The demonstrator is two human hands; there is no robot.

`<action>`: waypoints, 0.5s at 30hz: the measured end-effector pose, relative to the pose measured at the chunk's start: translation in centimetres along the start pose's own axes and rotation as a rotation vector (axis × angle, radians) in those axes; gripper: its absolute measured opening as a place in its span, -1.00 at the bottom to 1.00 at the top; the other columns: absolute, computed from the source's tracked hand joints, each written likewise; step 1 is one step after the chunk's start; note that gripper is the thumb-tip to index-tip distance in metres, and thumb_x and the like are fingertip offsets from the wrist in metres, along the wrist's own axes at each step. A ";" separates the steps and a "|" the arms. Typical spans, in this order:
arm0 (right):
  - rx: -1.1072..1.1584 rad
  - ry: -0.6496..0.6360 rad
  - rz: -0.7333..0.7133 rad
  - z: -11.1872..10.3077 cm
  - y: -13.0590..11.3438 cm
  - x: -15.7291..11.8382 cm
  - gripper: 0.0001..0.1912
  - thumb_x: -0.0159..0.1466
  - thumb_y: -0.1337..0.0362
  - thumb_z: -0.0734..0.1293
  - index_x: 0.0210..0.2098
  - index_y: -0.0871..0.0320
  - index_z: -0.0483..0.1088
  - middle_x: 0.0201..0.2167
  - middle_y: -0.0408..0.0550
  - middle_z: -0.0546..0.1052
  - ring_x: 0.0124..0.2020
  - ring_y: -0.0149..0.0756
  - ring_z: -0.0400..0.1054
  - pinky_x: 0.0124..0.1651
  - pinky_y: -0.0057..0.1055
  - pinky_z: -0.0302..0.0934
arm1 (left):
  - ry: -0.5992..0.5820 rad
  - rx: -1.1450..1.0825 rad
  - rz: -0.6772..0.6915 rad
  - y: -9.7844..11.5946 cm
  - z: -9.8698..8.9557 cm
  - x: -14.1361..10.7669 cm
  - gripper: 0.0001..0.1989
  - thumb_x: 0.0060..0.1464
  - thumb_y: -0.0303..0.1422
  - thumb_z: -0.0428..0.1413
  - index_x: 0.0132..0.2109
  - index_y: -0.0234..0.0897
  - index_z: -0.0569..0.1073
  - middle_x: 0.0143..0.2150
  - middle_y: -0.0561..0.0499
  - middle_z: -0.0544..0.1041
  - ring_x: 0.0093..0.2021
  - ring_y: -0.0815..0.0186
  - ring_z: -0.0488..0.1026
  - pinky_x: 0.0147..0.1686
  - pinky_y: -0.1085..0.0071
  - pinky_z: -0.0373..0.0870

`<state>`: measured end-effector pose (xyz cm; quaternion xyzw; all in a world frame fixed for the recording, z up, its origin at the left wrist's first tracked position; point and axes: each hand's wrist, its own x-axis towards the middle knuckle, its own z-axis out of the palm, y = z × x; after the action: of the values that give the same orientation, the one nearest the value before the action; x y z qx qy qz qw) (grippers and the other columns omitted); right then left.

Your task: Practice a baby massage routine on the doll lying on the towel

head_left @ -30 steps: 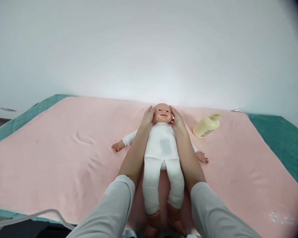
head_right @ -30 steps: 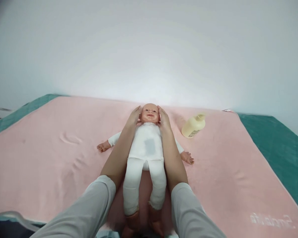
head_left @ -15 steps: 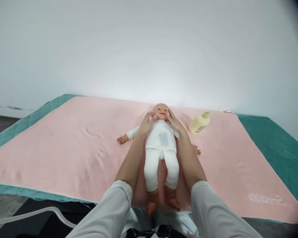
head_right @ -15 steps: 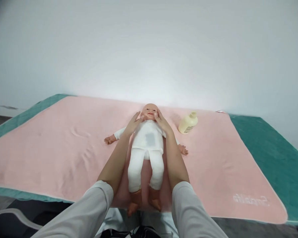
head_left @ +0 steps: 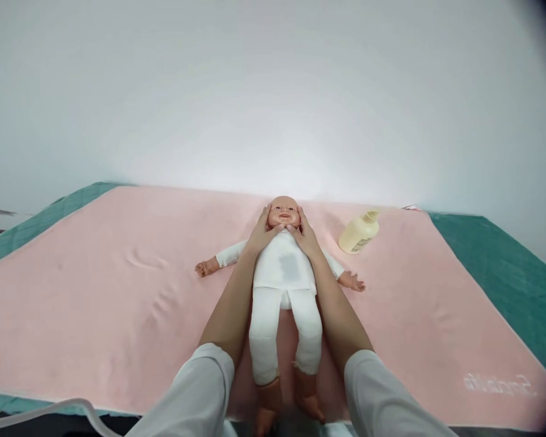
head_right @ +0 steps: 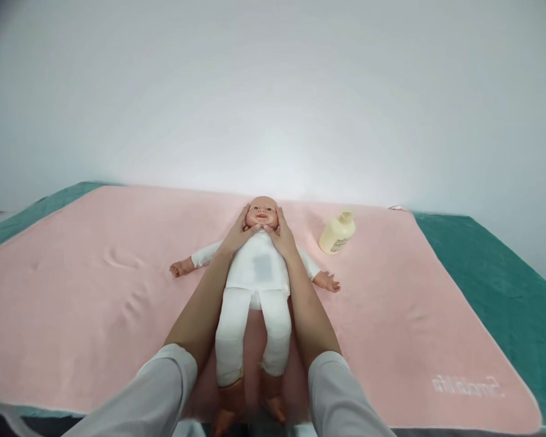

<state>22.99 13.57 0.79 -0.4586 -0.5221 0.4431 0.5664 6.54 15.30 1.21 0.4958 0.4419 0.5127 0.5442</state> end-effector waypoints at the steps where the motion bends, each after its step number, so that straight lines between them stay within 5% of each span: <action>1: -0.005 0.010 -0.005 0.1 0.2 0.1 -0.04 0.06 0.08 0.53 0.37 0.07 0.13 0.40 0.00 0.19 0.40 -0.21 0.13 0.45 -0.23 -0.02 | -0.023 -0.004 0.010 -0.2 -0.1 0.1 -0.04 -0.10 -0.30 0.36 0.41 -0.11 0.14 0.41 -0.16 0.23 0.42 0.08 0.15 0.35 0.17 0.13; 9: -0.153 0.080 -0.091 0.3 1.4 0.6 -0.16 0.13 0.03 0.46 0.34 0.05 0.20 0.30 -0.03 0.36 0.32 -0.13 0.24 0.38 -0.13 0.13 | -0.029 0.123 0.129 -1.4 -0.5 0.7 -0.03 -0.04 -0.22 0.34 0.44 -0.18 0.09 0.37 -0.17 0.29 0.34 0.08 0.28 0.33 0.21 0.19; 15: -0.248 0.035 -0.106 -0.2 2.1 1.2 -0.06 0.16 -0.15 0.39 0.39 0.11 0.08 0.36 0.03 0.27 0.30 -0.08 0.28 0.33 -0.11 0.21 | -0.059 0.194 0.142 -1.0 -0.6 0.6 -0.05 0.04 -0.16 0.27 0.46 -0.27 0.02 0.41 -0.16 0.23 0.34 0.06 0.28 0.32 0.19 0.24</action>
<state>23.18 15.10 -1.02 -0.5045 -0.5863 0.3368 0.5370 6.09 15.97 0.17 0.5910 0.4369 0.4900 0.4687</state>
